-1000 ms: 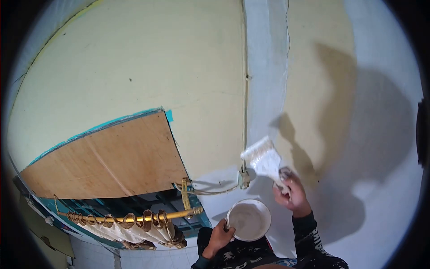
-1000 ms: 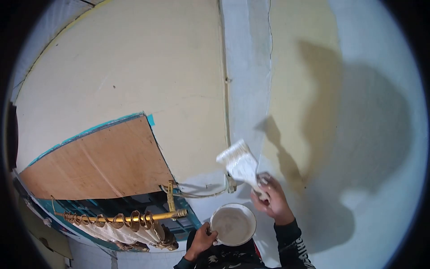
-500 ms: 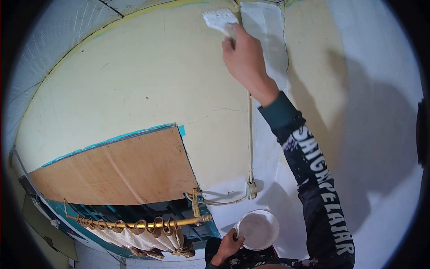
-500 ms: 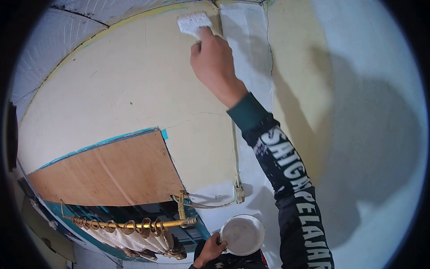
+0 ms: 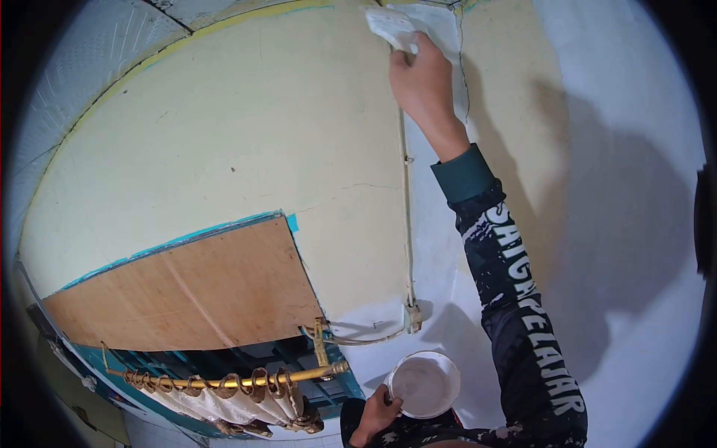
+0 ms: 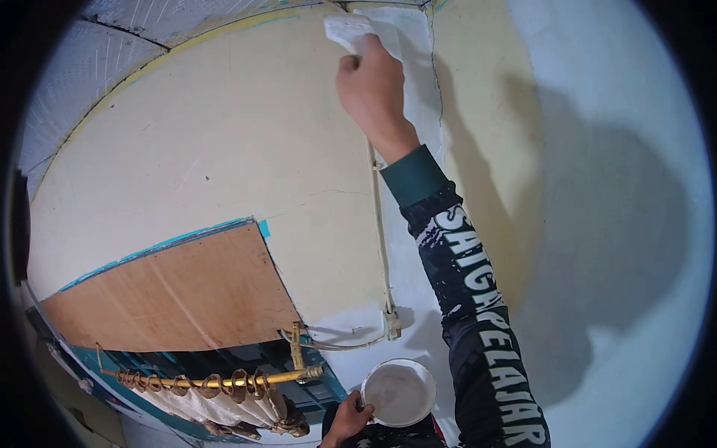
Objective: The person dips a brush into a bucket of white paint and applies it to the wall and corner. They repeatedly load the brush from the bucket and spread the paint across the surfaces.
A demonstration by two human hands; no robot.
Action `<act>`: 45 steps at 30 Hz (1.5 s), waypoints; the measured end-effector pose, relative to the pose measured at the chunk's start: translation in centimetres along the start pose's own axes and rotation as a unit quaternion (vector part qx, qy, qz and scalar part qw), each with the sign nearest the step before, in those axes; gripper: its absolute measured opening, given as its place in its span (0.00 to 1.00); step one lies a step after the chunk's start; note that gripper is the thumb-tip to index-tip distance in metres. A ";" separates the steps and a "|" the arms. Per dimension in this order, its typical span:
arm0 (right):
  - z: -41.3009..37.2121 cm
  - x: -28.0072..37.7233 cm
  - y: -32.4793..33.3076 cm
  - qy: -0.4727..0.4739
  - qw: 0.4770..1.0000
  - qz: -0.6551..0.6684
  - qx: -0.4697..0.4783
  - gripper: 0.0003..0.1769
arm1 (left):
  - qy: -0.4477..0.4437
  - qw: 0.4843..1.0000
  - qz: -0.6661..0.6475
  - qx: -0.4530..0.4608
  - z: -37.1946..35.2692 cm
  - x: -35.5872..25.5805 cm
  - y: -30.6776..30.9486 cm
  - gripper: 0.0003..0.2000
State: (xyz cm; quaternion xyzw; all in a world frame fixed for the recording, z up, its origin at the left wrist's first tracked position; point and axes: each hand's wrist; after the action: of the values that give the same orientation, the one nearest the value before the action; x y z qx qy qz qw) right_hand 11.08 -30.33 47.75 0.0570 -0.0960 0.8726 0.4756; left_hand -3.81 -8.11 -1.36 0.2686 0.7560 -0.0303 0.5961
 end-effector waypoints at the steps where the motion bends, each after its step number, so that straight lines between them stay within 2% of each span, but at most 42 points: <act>1: -0.1 -0.9 0.2 -0.012 1.000 -0.004 -0.004 0.23 | -0.002 1.000 -0.001 0.006 -0.1 -0.2 0.1 0.14; 3: 0.4 -2.8 0.8 -0.007 1.000 -0.025 -0.007 0.22 | -0.032 0.997 0.066 -0.012 -0.4 -0.5 0.5 0.14; 6: 1.8 -5.6 1.8 0.009 0.998 -0.060 -0.017 0.23 | -0.051 0.995 0.088 -0.026 0.4 0.9 0.5 0.13; 10: 4.6 -8.8 2.2 0.039 0.996 -0.078 -0.011 0.26 | -0.006 1.000 0.000 -0.009 0.9 1.2 0.3 0.13; 11: 5.1 -9.3 2.1 0.039 0.996 -0.078 -0.009 0.26 | -0.005 1.000 -0.001 -0.009 1.3 1.9 0.2 0.13; 13: 6.1 -9.9 1.8 0.046 0.994 -0.098 -0.004 0.28 | -0.048 0.994 0.096 -0.021 2.2 2.7 0.2 0.13; 15: 7.1 -10.6 1.2 0.053 0.993 -0.107 -0.004 0.29 | -0.038 0.996 0.075 -0.011 1.8 1.9 0.2 0.13; 18: 7.3 -10.2 0.8 0.047 0.993 -0.108 -0.006 0.29 | -0.020 0.998 0.060 -0.001 0.8 -0.2 0.4 0.14; 23: 7.4 -8.6 0.5 0.046 0.994 -0.094 0.010 0.28 | -0.013 0.998 0.060 -0.004 0.6 -0.5 0.4 0.14; 28: 6.6 -9.0 0.1 0.097 0.987 -0.129 0.022 0.26 | -0.016 0.997 0.079 -0.005 0.7 -0.6 0.6 0.13; 32: 5.0 -8.0 2.8 0.043 0.986 -0.148 0.060 0.24 | -0.001 0.999 0.033 -0.012 -0.1 -1.2 0.6 0.16; 34: 5.3 -8.0 3.8 0.046 0.987 -0.147 0.040 0.30 | -0.010 1.000 0.016 -0.014 0.1 -0.6 0.4 0.14; 38: 8.3 -7.4 4.1 0.045 0.981 -0.164 0.092 0.30 | -0.005 1.000 0.006 -0.002 0.8 0.6 0.4 0.12; 40: 9.9 -7.9 3.2 0.094 0.982 -0.160 0.027 0.20 | -0.018 1.000 0.000 0.001 1.2 1.0 0.3 0.12; 41: 10.1 -8.4 3.2 0.093 0.982 -0.161 0.028 0.20 | -0.017 1.000 0.000 0.002 1.4 1.1 0.3 0.12; 43: 9.8 -8.4 4.0 0.050 0.976 -0.172 0.122 0.22 | -0.017 1.000 0.016 -0.008 1.5 1.1 0.4 0.12; 45: 7.0 -9.8 4.5 0.083 0.968 -0.194 0.134 0.25 | -0.016 1.000 0.011 -0.010 1.7 1.4 0.4 0.12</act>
State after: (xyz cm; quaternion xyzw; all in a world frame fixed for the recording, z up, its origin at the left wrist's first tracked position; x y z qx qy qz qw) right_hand 12.65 -42.33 52.22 0.0653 0.0742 0.7700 0.6303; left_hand -2.34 -7.87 -3.05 0.2705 0.7434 -0.0204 0.6114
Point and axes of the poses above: each hand's wrist, its own z-axis towards the middle knuckle, its own y-axis out of the back of the hand, x = y × z, and after that the axes turned 6 degrees about y, right-handed
